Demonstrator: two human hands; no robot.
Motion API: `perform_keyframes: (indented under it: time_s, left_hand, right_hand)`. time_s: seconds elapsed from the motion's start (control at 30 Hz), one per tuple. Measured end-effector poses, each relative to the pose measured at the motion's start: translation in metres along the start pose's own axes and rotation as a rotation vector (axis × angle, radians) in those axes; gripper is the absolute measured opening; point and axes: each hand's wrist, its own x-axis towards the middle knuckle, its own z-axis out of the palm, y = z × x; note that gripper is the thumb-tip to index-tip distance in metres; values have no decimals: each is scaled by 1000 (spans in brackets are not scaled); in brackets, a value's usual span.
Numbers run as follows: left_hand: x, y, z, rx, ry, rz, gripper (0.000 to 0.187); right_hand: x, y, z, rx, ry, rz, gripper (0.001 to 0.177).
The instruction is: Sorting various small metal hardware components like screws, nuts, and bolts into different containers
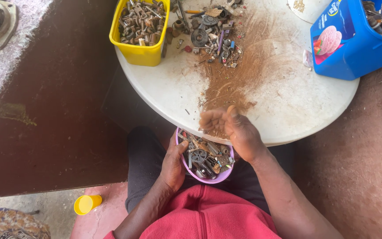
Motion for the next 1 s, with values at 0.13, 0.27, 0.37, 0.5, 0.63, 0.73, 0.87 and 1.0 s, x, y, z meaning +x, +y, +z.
perform_keyframes:
  time_s: [0.13, 0.27, 0.37, 0.5, 0.63, 0.73, 0.87, 1.0]
  left_hand:
    - [4, -8, -5, 2, 13, 9, 74]
    - [1, -7, -6, -7, 14, 13, 73]
    - [-5, -2, 0, 2, 17, 17, 73]
    - [-4, 0, 3, 8, 15, 15, 76]
    - [-4, -2, 1, -10, 15, 0, 74]
    - [-4, -6, -3, -15, 29, 1, 75]
    - [-12, 5, 3, -12, 46, 14, 75]
    - [-18, 14, 14, -5, 39, 43, 71]
  right_hand:
    - [-4, 8, 12, 57, -27, -81, 82]
    - [-1, -10, -7, 234, 17, -61, 89]
    - [-7, -7, -26, 271, 153, -85, 84]
    - [-12, -3, -42, 103, 189, -85, 76]
    - [-12, -6, -23, 92, 96, -65, 79]
    - [-22, -13, -2, -54, 28, -76, 66]
    - [-38, -36, 14, -229, -94, -27, 43]
    - [-51, -44, 32, -677, -223, -179, 35]
